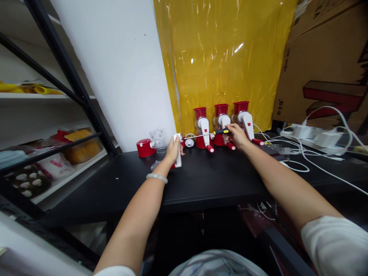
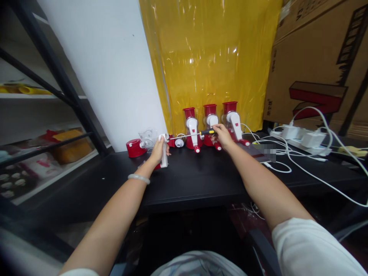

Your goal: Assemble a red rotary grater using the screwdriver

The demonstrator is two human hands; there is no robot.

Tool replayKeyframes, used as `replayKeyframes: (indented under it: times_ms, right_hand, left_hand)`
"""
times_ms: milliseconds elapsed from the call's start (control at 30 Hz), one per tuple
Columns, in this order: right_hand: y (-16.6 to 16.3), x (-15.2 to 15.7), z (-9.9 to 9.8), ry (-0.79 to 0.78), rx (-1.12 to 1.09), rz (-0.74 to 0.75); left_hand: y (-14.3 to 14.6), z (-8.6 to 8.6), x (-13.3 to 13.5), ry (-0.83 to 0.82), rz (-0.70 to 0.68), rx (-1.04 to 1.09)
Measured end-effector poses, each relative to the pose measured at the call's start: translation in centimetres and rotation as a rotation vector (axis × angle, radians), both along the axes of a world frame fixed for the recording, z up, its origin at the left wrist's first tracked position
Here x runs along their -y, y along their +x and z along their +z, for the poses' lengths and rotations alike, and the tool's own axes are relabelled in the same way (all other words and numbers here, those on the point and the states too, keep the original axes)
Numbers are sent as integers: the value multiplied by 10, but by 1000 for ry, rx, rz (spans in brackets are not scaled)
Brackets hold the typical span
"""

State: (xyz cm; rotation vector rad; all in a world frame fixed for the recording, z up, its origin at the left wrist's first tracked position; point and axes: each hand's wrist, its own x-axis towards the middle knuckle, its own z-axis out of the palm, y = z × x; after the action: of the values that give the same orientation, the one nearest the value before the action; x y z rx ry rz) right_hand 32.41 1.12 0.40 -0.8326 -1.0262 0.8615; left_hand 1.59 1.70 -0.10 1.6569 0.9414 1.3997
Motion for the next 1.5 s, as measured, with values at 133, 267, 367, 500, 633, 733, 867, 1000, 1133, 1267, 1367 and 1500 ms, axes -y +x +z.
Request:
replayKeyframes:
  times_ms: [133, 267, 367, 500, 633, 733, 867, 1000, 1133, 1267, 1367, 1500]
  right_hand:
    - [1, 0, -3, 15, 48, -7]
    - [2, 0, -5, 56, 118, -77]
    - [2, 1, -3, 53, 100, -105]
    - [3, 2, 0, 21, 16, -87]
    - [5, 0, 2, -8, 0, -31]
    - [8, -1, 1, 6, 11, -6]
    - [9, -2, 0, 27, 34, 7]
    - [9, 0, 1, 13, 27, -3]
    - [8, 1, 1, 18, 53, -21]
    - [8, -1, -1, 53, 118, -65]
    - [9, -1, -3, 54, 176, -77]
    - [9, 1, -3, 17, 252, -124]
  left_hand:
    - [-1, 2, 2, 54, 21, -29]
    - [-1, 1, 2, 58, 26, -49]
    - [-1, 0, 2, 60, 18, -48]
    - [-1, 1, 2, 30, 18, -47]
    - [-1, 1, 2, 36, 6, -42]
    - [-2, 0, 0, 55, -3, -46]
    - [-3, -1, -1, 65, 5, -60]
    - [-4, -1, -1, 76, 23, -72]
    - [-5, -1, -1, 80, 26, -68]
    - [-5, -2, -2, 87, 24, -41]
    - [-5, -2, -2, 89, 37, -43]
    - [-5, -1, -1, 114, 55, -69]
